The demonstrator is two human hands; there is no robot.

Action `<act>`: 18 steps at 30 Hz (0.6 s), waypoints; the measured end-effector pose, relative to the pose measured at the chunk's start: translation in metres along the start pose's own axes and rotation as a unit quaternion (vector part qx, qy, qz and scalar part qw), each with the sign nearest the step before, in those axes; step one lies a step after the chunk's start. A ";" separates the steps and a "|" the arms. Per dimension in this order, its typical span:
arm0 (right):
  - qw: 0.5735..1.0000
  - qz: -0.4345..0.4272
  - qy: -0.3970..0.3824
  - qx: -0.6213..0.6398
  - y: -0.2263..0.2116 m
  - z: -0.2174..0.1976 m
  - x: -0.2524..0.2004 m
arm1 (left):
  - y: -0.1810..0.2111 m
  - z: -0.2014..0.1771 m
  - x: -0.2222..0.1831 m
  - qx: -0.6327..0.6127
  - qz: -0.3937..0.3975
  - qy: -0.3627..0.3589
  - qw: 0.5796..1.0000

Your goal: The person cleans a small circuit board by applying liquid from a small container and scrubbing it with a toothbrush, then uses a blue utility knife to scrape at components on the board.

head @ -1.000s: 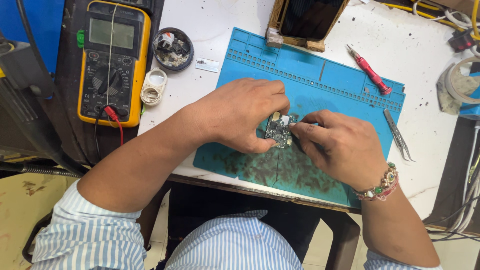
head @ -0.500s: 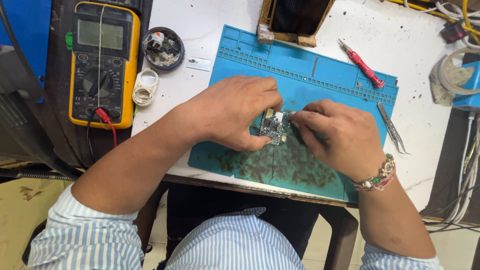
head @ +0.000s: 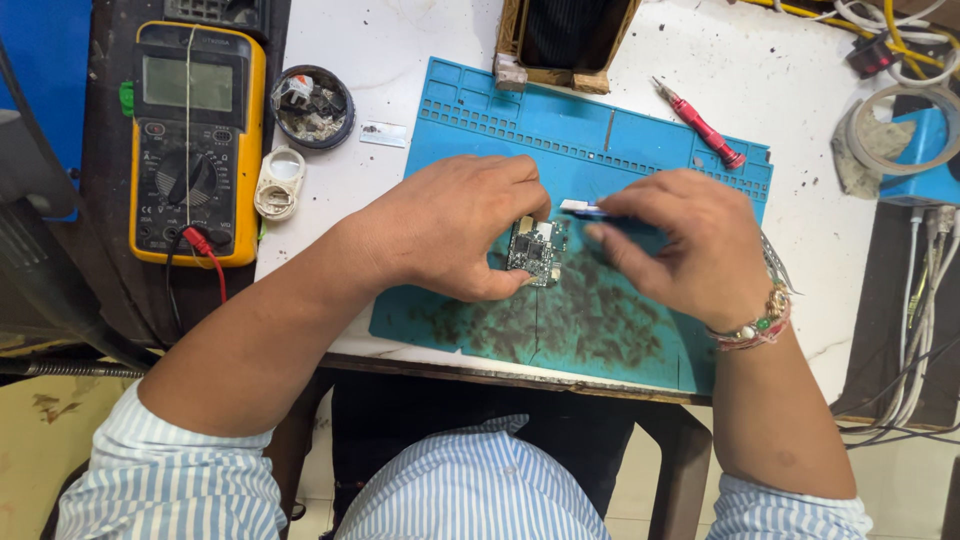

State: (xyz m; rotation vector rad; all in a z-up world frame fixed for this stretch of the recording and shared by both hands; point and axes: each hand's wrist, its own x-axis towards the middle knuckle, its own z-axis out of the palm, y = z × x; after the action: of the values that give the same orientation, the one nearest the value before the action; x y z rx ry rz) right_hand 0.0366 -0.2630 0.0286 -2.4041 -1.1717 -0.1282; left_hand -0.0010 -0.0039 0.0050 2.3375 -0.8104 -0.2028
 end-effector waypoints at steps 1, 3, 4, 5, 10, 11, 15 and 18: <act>1.000 -0.011 -0.016 0.013 0.000 0.001 0.001 | 0.000 0.000 0.000 0.000 0.000 -0.001 1.000; 0.999 -0.028 -0.036 0.016 -0.001 0.004 0.001 | 0.001 -0.001 0.000 0.001 0.004 0.003 1.000; 0.999 -0.034 -0.040 0.006 -0.002 0.007 0.001 | 0.001 -0.002 -0.001 0.001 0.008 0.008 1.000; 0.998 -0.039 -0.044 -0.002 -0.002 0.010 0.000 | 0.001 -0.001 -0.001 -0.001 0.012 0.011 1.000; 0.994 -0.007 -0.095 0.045 -0.006 0.009 0.002 | 0.001 -0.002 -0.001 0.004 0.009 0.006 1.000; 0.992 -0.004 -0.109 0.064 -0.008 0.008 0.001 | 0.001 -0.002 0.001 0.004 0.015 0.007 1.000; 0.992 -0.016 -0.094 0.088 -0.009 0.007 0.001 | 0.001 -0.003 -0.001 -0.008 0.019 0.017 1.000; 0.983 0.016 -0.001 0.183 0.005 0.004 -0.008 | 0.002 -0.002 -0.002 -0.016 0.032 0.030 0.999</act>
State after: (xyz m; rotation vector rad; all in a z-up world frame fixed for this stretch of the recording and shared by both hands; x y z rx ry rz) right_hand 0.0348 -0.2700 0.0203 -2.0975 -1.0529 0.0923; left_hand -0.0027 -0.0026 0.0074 2.2722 -0.8459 -0.1173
